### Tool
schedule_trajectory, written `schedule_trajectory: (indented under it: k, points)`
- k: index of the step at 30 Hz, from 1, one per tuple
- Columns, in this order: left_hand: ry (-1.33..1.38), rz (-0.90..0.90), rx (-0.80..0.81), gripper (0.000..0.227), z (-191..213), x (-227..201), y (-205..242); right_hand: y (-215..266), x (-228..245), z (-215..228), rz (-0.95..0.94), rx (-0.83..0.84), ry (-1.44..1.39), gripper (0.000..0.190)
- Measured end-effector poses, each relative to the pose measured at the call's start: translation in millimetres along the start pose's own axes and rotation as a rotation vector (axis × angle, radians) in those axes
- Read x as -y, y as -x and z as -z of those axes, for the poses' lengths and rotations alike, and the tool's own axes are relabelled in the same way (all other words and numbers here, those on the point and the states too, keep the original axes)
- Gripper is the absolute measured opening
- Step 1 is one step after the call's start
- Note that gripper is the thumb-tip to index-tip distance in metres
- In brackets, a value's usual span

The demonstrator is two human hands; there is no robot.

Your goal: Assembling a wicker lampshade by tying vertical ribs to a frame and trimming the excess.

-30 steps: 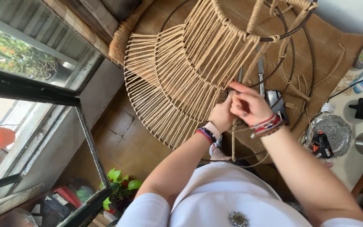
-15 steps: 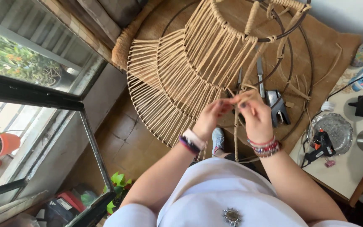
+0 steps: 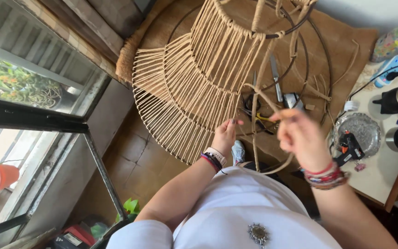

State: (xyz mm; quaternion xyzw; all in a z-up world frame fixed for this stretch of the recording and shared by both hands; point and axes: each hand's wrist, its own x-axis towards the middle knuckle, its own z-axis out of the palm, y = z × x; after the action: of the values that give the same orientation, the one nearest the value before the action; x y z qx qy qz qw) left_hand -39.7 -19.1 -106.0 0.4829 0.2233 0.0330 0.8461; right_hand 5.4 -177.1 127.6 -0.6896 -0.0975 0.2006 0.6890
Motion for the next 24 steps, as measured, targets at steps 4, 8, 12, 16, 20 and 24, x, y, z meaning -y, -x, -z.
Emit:
schedule_trajectory:
  k: [4, 8, 12, 16, 20, 24]
  points:
    - [-0.268, 0.088, -0.007, 0.026, 26, 35, 29, 12, -67, -14, -0.107, 0.239, 0.975, 0.025]
    - [-0.049, 0.423, -0.004, 0.028, 28, 15, 49, 14, -218, 2, -0.524, 0.577, 1.440, 0.027]
    - [-0.640, 0.342, 0.043, 0.042, 72, 84, 33, 18, -235, 1, -0.433, 0.453, 1.321, 0.032]
    - [-0.757, 0.289, -0.004, 0.044, 59, 60, 44, 17, -119, -28, -0.194, 0.074, -0.177, 0.046]
    - [-0.442, 0.081, 0.051, 0.035, 31, 23, 63, 31, -100, -16, -0.056, 0.341, -0.389, 0.053]
    - [-0.175, -0.015, -0.144, 0.023, 30, 52, 53, 52, -141, 4, -0.484, 0.368, 0.072, 0.040]
